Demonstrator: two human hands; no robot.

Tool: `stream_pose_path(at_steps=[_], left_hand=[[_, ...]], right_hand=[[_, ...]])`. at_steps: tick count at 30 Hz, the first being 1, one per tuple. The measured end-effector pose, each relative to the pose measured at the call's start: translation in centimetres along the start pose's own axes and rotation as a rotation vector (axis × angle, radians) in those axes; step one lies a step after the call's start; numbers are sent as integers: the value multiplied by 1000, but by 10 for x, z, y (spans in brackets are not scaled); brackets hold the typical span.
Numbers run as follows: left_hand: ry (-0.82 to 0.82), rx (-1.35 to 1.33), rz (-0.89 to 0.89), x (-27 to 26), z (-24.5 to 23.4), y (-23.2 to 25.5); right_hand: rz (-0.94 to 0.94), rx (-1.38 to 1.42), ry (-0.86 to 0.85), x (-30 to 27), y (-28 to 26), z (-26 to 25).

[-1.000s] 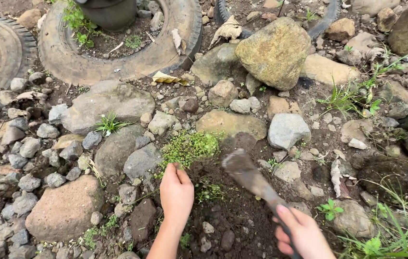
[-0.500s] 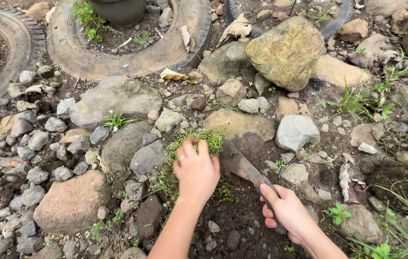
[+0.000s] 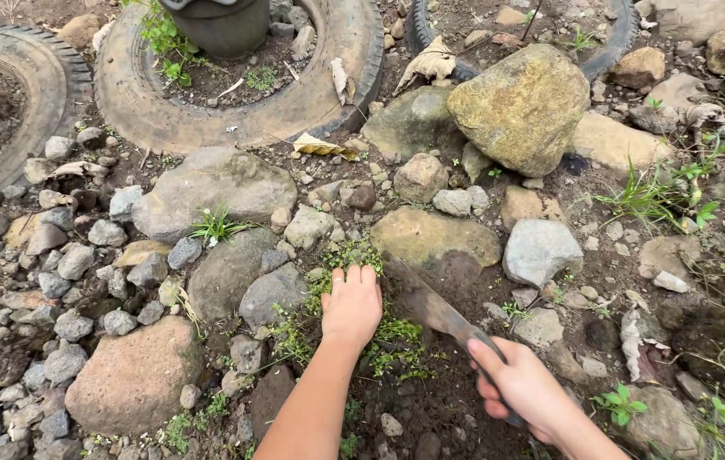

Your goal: The person uses a small hand hoe to loosen soil and pull weeds by hand in a garden bed. The person repeatedly scrapes the soil surface, gathers uprooted weeds, and moves them aside.

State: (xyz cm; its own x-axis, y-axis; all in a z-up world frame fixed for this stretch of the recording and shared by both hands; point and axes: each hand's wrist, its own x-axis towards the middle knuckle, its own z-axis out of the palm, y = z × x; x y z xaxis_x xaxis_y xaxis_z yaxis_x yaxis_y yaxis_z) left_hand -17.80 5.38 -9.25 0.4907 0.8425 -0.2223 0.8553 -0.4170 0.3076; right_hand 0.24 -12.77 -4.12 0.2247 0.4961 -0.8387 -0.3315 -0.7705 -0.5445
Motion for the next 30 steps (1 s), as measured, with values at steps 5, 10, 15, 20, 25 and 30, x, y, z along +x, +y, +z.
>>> stream_pose_path(at_steps=[5,10,15,20,25,30], left_hand=[[146,-61,-34,-11,25,-14],[236,-134,-29,-37,27,-28],[177,-127,-9,-102,-2,-17],[-106,159,-331,-109,-50,6],[155,445,-10,-65,-48,52],[-205,95,122,-48,-24,59]], right_hand=[[10,23,21,-11,-1,12],[-392,-665,157,-5,26,58],[-201,-876,204,1,102,-7],[-44,-184,254,-4,123,-125],[-91,-66,250,-9,139,-162],[81,-22,29,49,191,-122]])
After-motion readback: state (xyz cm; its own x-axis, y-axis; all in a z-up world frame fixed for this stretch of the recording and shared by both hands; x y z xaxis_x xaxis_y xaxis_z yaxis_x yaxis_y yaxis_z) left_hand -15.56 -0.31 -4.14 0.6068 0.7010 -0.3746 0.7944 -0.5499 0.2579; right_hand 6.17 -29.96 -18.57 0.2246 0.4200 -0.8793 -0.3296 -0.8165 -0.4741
